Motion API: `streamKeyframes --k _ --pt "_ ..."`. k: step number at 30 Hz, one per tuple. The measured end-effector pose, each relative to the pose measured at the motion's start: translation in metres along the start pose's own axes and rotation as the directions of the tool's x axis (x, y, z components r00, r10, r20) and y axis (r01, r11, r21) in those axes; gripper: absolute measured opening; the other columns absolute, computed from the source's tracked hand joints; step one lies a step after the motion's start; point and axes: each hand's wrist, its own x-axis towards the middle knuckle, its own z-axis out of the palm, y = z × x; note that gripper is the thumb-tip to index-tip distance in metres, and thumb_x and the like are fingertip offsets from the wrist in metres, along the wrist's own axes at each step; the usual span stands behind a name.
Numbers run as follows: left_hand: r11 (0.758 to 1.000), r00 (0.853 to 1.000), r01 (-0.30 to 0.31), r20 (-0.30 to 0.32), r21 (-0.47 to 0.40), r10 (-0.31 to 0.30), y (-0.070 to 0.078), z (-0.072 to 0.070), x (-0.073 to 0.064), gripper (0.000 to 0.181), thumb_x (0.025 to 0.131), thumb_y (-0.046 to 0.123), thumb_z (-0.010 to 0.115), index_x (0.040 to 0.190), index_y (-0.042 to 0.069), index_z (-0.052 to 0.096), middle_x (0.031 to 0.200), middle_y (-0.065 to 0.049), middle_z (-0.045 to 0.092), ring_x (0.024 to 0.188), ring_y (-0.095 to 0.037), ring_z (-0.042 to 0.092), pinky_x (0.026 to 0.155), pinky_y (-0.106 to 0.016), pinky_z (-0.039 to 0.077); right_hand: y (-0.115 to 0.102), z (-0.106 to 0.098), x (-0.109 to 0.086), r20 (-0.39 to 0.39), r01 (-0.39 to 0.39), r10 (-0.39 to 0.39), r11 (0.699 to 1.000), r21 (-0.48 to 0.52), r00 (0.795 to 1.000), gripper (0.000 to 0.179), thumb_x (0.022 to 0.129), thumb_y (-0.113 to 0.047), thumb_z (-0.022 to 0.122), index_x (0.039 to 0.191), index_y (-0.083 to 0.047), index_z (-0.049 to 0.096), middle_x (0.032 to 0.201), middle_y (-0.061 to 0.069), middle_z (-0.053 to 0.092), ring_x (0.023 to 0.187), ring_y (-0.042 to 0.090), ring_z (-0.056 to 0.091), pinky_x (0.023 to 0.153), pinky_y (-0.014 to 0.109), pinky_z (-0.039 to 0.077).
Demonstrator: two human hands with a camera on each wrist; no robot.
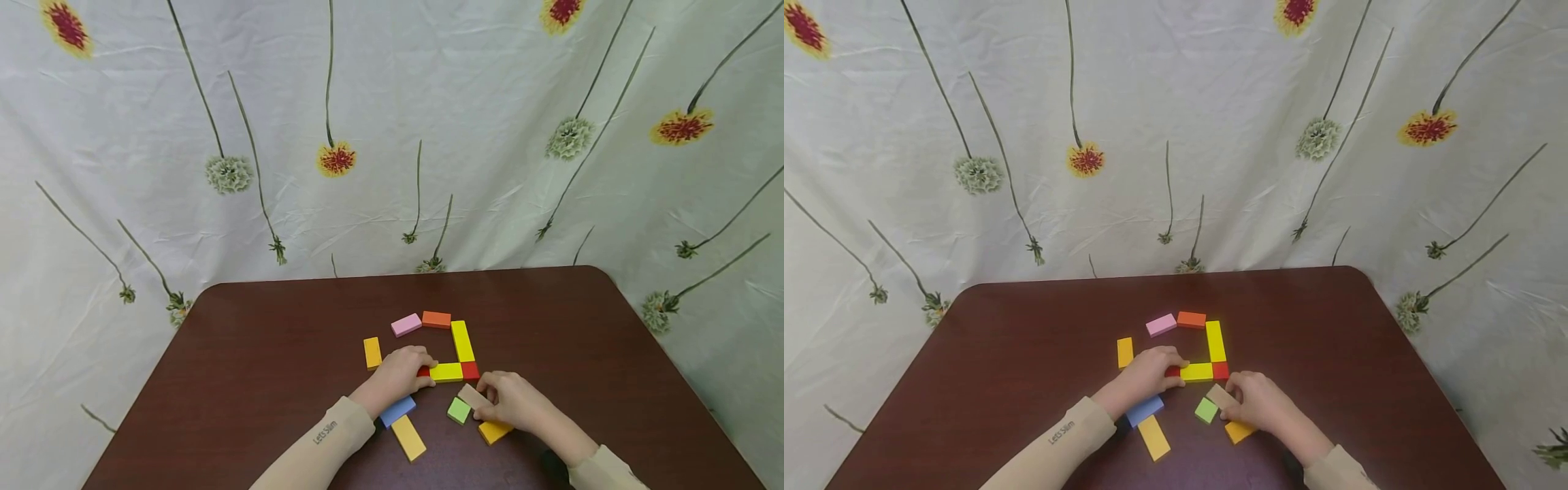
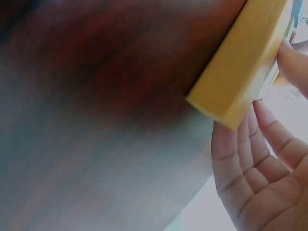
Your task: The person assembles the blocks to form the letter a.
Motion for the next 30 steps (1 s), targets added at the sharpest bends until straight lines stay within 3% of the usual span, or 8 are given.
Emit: streamKeyframes --k 5,13,30 --pt "1.0 1.0 -0.005 -0.004 0.001 0.005 -0.001 0.0 0.0 0.03 0.085 0.028 0.077 0.112 0.013 0.075 0.1 0.002 0.07 0.089 -0.011 0.062 0.079 -0.025 0.054 -0.007 0.006 -0.002 -0.026 -0.119 0.12 0.993 0.006 0.992 0.033 0.071 -0.027 0.087 0.09 -0.013 0.063 0.066 -0.003 0.05 0.055 0.011 0.044 0.048 0.02 0.034" --pt "1.0 1.0 0.006 0.005 -0.003 -0.006 0.0 -0.001 -0.001 0.031 0.086 0.029 0.076 0.113 0.013 0.075 0.101 0.002 0.069 0.089 -0.011 0.061 0.08 -0.026 0.054 -0.016 0.01 -0.002 -0.05 -0.301 0.302 0.953 0.031 0.952 0.042 0.073 -0.031 0.087 0.094 -0.007 0.06 0.067 0.001 0.053 0.057 0.014 0.046 0.052 0.025 0.037" --pt "1.0 1.0 0.012 0.009 0.001 -0.012 0.001 -0.001 0.0 0.031 0.086 0.028 0.077 0.113 0.014 0.075 0.1 0.002 0.069 0.088 -0.011 0.061 0.08 -0.026 0.054 -0.024 0.008 0.0 -0.056 -0.361 0.365 0.93 0.073 0.929 0.046 0.076 -0.032 0.085 0.1 -0.001 0.059 0.067 0.002 0.055 0.055 0.014 0.048 0.052 0.025 0.041"
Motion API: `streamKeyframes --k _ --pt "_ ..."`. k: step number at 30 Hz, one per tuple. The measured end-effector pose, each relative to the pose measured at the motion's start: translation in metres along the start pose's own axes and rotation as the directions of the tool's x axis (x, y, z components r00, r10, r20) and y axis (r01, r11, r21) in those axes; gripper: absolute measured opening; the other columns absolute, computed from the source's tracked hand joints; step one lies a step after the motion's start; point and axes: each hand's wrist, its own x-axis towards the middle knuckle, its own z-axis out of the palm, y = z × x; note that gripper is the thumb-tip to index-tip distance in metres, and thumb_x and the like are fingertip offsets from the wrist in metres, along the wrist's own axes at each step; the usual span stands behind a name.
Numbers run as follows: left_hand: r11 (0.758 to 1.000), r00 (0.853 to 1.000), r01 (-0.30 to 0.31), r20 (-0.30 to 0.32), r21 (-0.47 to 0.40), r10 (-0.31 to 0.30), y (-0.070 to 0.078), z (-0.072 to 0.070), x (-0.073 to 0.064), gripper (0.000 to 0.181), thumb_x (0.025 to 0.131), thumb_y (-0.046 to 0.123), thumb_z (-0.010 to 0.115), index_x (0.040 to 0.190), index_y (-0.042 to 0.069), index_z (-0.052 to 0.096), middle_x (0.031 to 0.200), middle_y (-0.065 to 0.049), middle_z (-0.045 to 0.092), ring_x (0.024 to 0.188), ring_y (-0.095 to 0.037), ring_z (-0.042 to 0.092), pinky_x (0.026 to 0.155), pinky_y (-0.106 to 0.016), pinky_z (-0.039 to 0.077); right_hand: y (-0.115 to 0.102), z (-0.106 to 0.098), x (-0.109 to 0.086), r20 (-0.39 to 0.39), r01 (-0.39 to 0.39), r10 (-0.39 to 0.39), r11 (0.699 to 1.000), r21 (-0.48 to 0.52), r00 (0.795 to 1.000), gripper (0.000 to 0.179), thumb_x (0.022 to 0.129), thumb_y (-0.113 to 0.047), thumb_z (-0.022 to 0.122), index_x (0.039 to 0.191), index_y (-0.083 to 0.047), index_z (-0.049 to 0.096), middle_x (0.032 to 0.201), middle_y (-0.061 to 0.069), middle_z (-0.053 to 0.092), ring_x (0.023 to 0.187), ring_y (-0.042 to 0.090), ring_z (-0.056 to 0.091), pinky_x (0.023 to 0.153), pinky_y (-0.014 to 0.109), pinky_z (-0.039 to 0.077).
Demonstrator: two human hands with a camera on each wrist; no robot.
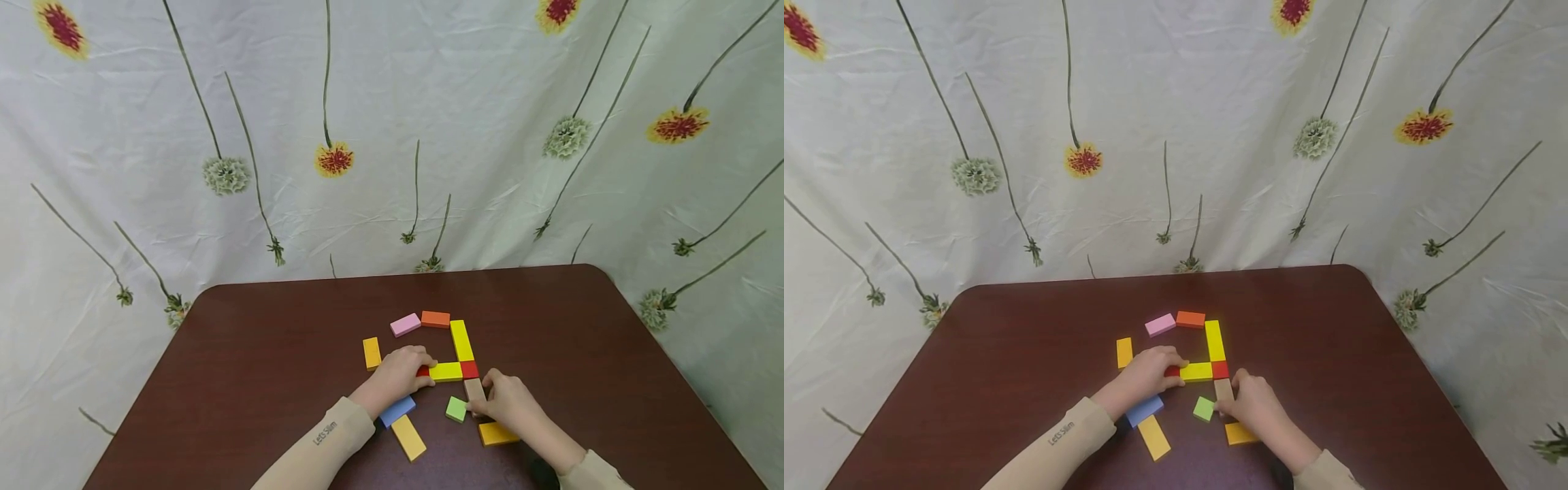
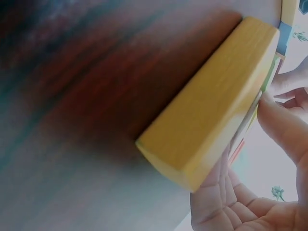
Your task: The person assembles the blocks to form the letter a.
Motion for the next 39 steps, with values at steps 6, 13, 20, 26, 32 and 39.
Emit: streamKeyframes --k 6,13,20,26,32,39 --pt "1.0 1.0 -0.003 -0.002 -0.001 0.003 -0.0005 0.0014 -0.0006 0.031 0.086 0.028 0.077 0.113 0.014 0.075 0.1 0.002 0.069 0.089 -0.011 0.061 0.081 -0.026 0.054 0.0013 -0.0014 -0.0042 0.019 -0.001 0.001 1.0 -0.006 1.0 0.06 0.071 -0.032 0.088 0.113 0.0 0.059 0.071 0.002 0.054 0.059 0.015 0.047 0.053 0.026 0.039" --pt "1.0 1.0 -0.011 -0.009 0.014 0.011 -0.0014 0.0013 0.0017 0.031 0.086 0.03 0.077 0.113 0.014 0.075 0.101 0.002 0.07 0.09 -0.012 0.062 0.08 -0.026 0.055 0.0024 0.0006 -0.0045 0.003 0.037 -0.037 0.999 -0.01 0.999 0.06 0.069 -0.02 0.09 0.116 0.001 0.06 0.071 0.001 0.054 0.06 0.014 0.047 0.054 0.024 0.04" --pt "1.0 1.0 -0.014 -0.006 0.021 0.014 -0.0024 0.0022 0.0023 0.031 0.086 0.03 0.076 0.113 0.014 0.075 0.102 0.002 0.07 0.091 -0.012 0.063 0.081 -0.026 0.055 0.0003 0.0009 -0.0031 0.02 0.016 -0.015 1.0 -0.018 1.0 0.061 0.071 -0.021 0.089 0.119 0.002 0.059 0.072 0.001 0.054 0.061 0.014 0.047 0.055 0.024 0.04" --pt "1.0 1.0 -0.009 -0.009 0.011 0.009 -0.0008 0.0002 0.001 0.032 0.086 0.03 0.076 0.113 0.014 0.075 0.102 0.002 0.07 0.091 -0.012 0.062 0.081 -0.026 0.055 0.0005 0.0012 -0.0037 0.009 0.026 -0.026 0.999 -0.022 1.0 0.061 0.071 -0.022 0.089 0.119 0.002 0.059 0.072 0.001 0.054 0.061 0.014 0.047 0.055 0.024 0.04" --pt "1.0 1.0 -0.004 -0.008 0.013 0.004 0.0 -0.0021 0.0015 0.032 0.086 0.03 0.077 0.113 0.014 0.075 0.102 0.002 0.07 0.089 -0.012 0.062 0.08 -0.027 0.055 0.0018 0.0014 -0.0026 0.003 0.039 -0.039 0.999 -0.019 0.999 0.062 0.07 -0.023 0.089 0.12 0.001 0.061 0.07 0.0 0.054 0.06 0.013 0.047 0.054 0.024 0.039" --pt "1.0 1.0 -0.002 0.001 -0.006 0.002 0.0009 -0.0012 0.0001 0.031 0.086 0.029 0.076 0.113 0.013 0.075 0.1 0.001 0.069 0.086 -0.011 0.06 0.079 -0.025 0.054 0.0047 -0.0016 -0.0025 0.025 0.022 -0.022 0.999 -0.034 0.999 0.066 0.071 -0.027 0.089 0.124 0.001 0.061 0.07 0.0 0.056 0.059 0.014 0.047 0.053 0.024 0.04"
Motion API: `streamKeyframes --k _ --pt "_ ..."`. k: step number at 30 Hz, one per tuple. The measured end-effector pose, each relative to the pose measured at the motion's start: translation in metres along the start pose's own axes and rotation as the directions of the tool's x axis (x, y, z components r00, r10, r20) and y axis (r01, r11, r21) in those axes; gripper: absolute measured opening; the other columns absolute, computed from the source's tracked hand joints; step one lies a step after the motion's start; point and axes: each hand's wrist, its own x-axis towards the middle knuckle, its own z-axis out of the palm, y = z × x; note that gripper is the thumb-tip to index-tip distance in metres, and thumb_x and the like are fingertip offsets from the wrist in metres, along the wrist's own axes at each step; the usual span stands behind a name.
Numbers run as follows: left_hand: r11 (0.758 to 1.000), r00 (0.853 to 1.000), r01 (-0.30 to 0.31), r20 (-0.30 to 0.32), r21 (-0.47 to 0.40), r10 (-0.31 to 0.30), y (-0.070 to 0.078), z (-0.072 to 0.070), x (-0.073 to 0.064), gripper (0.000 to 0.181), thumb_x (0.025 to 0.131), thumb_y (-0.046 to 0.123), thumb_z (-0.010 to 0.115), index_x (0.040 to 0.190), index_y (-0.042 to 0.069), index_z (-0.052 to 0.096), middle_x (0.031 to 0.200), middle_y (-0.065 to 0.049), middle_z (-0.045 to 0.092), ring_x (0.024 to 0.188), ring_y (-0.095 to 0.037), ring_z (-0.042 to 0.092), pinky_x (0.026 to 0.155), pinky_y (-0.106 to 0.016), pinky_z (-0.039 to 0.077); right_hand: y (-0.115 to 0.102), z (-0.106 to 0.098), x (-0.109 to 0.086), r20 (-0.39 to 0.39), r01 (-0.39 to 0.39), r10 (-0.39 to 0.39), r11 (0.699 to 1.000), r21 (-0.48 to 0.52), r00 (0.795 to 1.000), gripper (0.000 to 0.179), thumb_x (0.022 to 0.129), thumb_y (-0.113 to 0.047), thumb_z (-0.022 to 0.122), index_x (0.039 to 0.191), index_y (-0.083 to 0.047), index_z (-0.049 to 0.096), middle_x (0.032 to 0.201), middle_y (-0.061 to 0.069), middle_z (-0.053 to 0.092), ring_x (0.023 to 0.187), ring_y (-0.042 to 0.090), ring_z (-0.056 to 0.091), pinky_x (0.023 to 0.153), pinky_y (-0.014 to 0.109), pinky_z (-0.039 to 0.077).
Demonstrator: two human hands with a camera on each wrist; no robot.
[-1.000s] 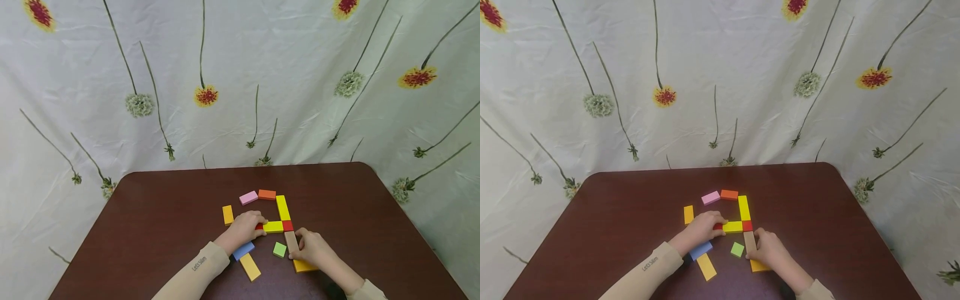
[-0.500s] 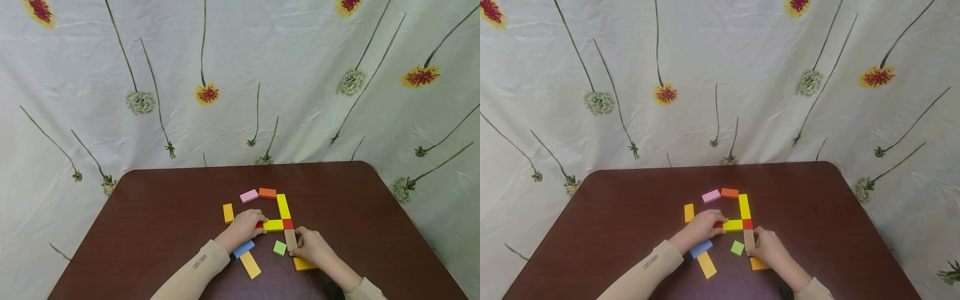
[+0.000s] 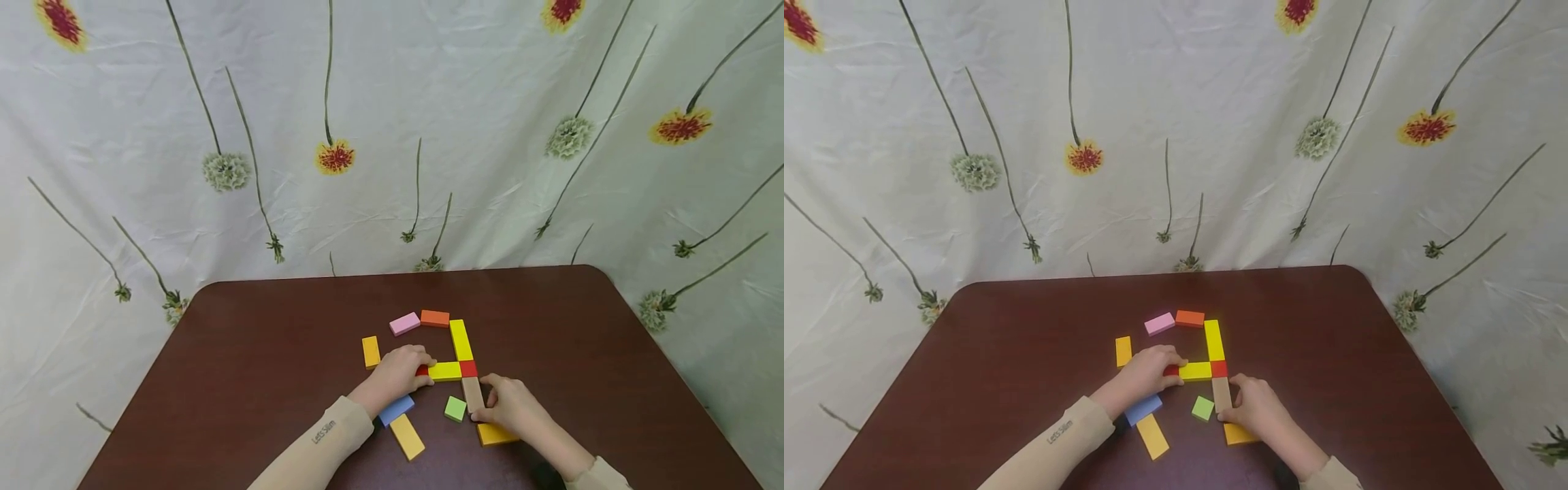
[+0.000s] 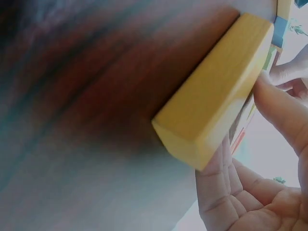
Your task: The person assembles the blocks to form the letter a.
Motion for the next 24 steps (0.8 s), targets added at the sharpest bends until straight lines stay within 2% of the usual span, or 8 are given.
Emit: streamKeyframes --k 6,9,12,17,21,24 --pt "1.0 1.0 -0.001 -0.001 0.001 0.001 -0.001 0.002 -0.002 0.031 0.086 0.028 0.076 0.114 0.013 0.075 0.1 0.001 0.069 0.087 -0.011 0.061 0.079 -0.025 0.054 0.001 -0.007 0.004 0.005 0.026 -0.026 1.0 0.017 1.0 0.065 0.074 -0.028 0.087 0.126 0.001 0.06 0.08 0.002 0.061 0.065 0.014 0.052 0.058 0.027 0.048" --pt "1.0 1.0 -0.003 -0.004 0.001 0.003 -0.002 0.002 -0.002 0.031 0.086 0.027 0.076 0.114 0.013 0.075 0.1 0.001 0.069 0.087 -0.011 0.061 0.08 -0.026 0.054 0.003 -0.011 0.012 -0.013 0.071 -0.07 0.997 0.039 0.997 0.06 0.078 -0.027 0.084 0.126 0.0 0.061 0.097 0.006 0.066 0.08 0.017 0.061 0.071 0.034 0.057" --pt "1.0 1.0 -0.003 -0.007 0.002 0.003 -0.002 0.002 -0.002 0.031 0.086 0.027 0.077 0.113 0.013 0.075 0.099 0.001 0.069 0.087 -0.012 0.061 0.079 -0.026 0.054 0.005 -0.013 0.021 -0.028 0.137 -0.136 0.99 0.036 0.99 0.058 0.082 -0.028 0.08 0.129 -0.002 0.06 0.118 0.012 0.066 0.102 0.026 0.064 0.088 0.045 0.056" --pt "1.0 1.0 -0.004 -0.007 0.005 0.004 -0.002 0.001 -0.002 0.031 0.086 0.028 0.077 0.113 0.013 0.075 0.099 0.002 0.069 0.086 -0.011 0.061 0.079 -0.025 0.054 0.006 -0.016 0.035 0.023 0.206 -0.206 0.979 0.008 0.978 0.069 0.084 -0.036 0.077 0.141 -0.006 0.053 0.143 0.02 0.052 0.129 0.039 0.051 0.105 0.057 0.044" --pt "1.0 1.0 -0.006 -0.003 0.001 0.006 -0.001 0.0 -0.002 0.031 0.086 0.027 0.077 0.113 0.013 0.075 0.099 0.001 0.069 0.086 -0.011 0.061 0.08 -0.025 0.055 0.006 -0.017 0.042 0.105 0.221 -0.221 0.975 0.011 0.97 0.075 0.085 -0.036 0.076 0.147 -0.01 0.046 0.154 0.021 0.038 0.141 0.046 0.035 0.108 0.064 0.035" --pt "1.0 1.0 -0.01 -0.003 -0.001 0.01 -0.001 -0.001 -0.001 0.031 0.085 0.027 0.077 0.113 0.013 0.075 0.099 0.001 0.069 0.086 -0.011 0.061 0.08 -0.025 0.055 0.007 -0.017 0.045 0.15 0.217 -0.217 0.976 0.015 0.965 0.075 0.084 -0.035 0.077 0.148 -0.012 0.045 0.157 0.02 0.035 0.145 0.048 0.027 0.108 0.068 0.032"
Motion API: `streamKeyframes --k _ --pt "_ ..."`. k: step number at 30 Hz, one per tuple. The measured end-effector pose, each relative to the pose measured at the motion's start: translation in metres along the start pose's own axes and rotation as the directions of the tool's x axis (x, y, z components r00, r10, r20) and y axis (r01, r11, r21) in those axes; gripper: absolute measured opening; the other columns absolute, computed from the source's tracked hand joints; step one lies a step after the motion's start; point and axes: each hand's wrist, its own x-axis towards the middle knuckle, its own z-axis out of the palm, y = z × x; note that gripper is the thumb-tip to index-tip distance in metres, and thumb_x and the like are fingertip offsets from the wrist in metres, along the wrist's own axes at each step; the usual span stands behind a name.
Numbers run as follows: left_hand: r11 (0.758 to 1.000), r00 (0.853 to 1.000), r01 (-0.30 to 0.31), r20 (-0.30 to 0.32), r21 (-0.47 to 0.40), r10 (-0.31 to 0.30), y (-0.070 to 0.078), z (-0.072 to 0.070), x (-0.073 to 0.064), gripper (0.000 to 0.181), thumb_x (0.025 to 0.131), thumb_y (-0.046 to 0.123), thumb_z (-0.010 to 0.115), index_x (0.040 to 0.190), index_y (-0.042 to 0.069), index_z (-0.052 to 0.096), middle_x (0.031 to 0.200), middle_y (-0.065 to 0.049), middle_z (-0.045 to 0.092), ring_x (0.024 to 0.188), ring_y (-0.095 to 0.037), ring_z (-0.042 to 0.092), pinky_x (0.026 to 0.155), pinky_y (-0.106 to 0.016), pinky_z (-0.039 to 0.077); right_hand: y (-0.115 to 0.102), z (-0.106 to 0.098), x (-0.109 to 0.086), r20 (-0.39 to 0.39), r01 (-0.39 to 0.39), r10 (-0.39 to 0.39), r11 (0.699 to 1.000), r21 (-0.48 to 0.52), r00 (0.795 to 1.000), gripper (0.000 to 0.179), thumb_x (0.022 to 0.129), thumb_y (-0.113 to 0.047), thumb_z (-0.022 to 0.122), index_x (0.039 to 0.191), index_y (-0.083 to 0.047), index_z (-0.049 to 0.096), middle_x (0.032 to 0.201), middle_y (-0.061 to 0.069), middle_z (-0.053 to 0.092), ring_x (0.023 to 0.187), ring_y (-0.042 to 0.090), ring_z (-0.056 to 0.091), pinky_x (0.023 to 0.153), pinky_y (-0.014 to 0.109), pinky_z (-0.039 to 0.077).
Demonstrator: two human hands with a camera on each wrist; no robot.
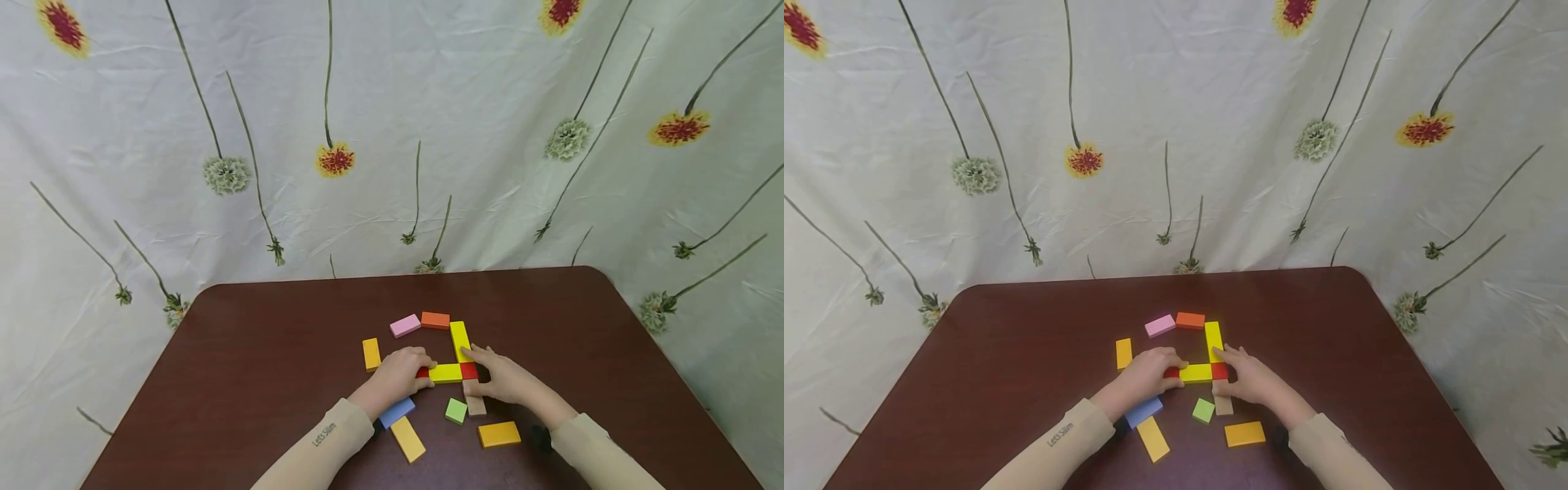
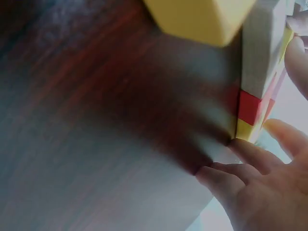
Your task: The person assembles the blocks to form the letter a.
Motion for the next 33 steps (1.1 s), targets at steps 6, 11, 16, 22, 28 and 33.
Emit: streamKeyframes --k 6,11,16,22,28,33 --pt "1.0 1.0 -0.002 -0.003 0.009 0.002 0.0001 0.0003 0.0006 0.031 0.086 0.028 0.077 0.113 0.013 0.075 0.099 0.001 0.069 0.086 -0.011 0.061 0.08 -0.025 0.055 0.0015 0.0014 0.0022 0.014 -0.016 0.016 1.0 -0.012 1.0 0.076 0.082 -0.035 0.079 0.147 -0.015 0.047 0.156 0.019 0.036 0.145 0.048 0.025 0.106 0.069 0.033" --pt "1.0 1.0 0.007 0.001 0.01 -0.007 0.0 0.0004 0.0014 0.031 0.086 0.029 0.076 0.113 0.013 0.075 0.1 0.001 0.069 0.088 -0.012 0.061 0.081 -0.025 0.055 0.0012 0.0014 0.0033 0.006 -0.02 0.021 0.999 -0.036 1.0 0.076 0.081 -0.037 0.079 0.147 -0.016 0.047 0.156 0.018 0.037 0.145 0.047 0.027 0.105 0.069 0.035" --pt "1.0 1.0 0.009 0.004 0.01 -0.009 0.0005 0.0 0.0012 0.032 0.086 0.029 0.076 0.113 0.013 0.075 0.101 0.001 0.07 0.088 -0.012 0.061 0.082 -0.026 0.055 0.0012 0.0016 0.0038 0.004 -0.03 0.03 0.998 -0.051 1.0 0.076 0.08 -0.037 0.079 0.147 -0.018 0.048 0.156 0.018 0.037 0.145 0.047 0.027 0.104 0.068 0.036" --pt "1.0 1.0 0.009 -0.001 0.016 -0.009 0.0009 0.0008 0.0014 0.032 0.086 0.029 0.077 0.113 0.013 0.075 0.1 0.001 0.07 0.087 -0.012 0.062 0.08 -0.026 0.055 0.0015 0.0011 0.0028 0.02 -0.029 0.03 0.999 -0.044 0.999 0.076 0.082 -0.035 0.078 0.148 -0.017 0.046 0.157 0.017 0.036 0.145 0.047 0.026 0.105 0.069 0.034" --pt "1.0 1.0 0.02 -0.008 0.01 -0.02 0.0024 0.0004 0.0003 0.032 0.085 0.028 0.078 0.112 0.012 0.075 0.099 0.0 0.069 0.085 -0.011 0.061 0.079 -0.026 0.055 0.0 0.0009 0.0021 0.028 -0.023 0.024 0.999 -0.045 0.999 0.077 0.081 -0.037 0.078 0.148 -0.017 0.046 0.157 0.018 0.036 0.145 0.048 0.026 0.104 0.07 0.034" --pt "1.0 1.0 0.023 -0.012 -0.009 -0.023 0.0028 -0.0008 0.0008 0.033 0.084 0.029 0.079 0.112 0.012 0.074 0.098 0.0 0.069 0.083 -0.01 0.06 0.079 -0.025 0.055 -0.0007 -0.0005 0.0019 0.027 -0.036 0.037 0.998 -0.045 0.999 0.076 0.082 -0.035 0.078 0.148 -0.018 0.046 0.157 0.017 0.036 0.145 0.047 0.026 0.105 0.07 0.034"
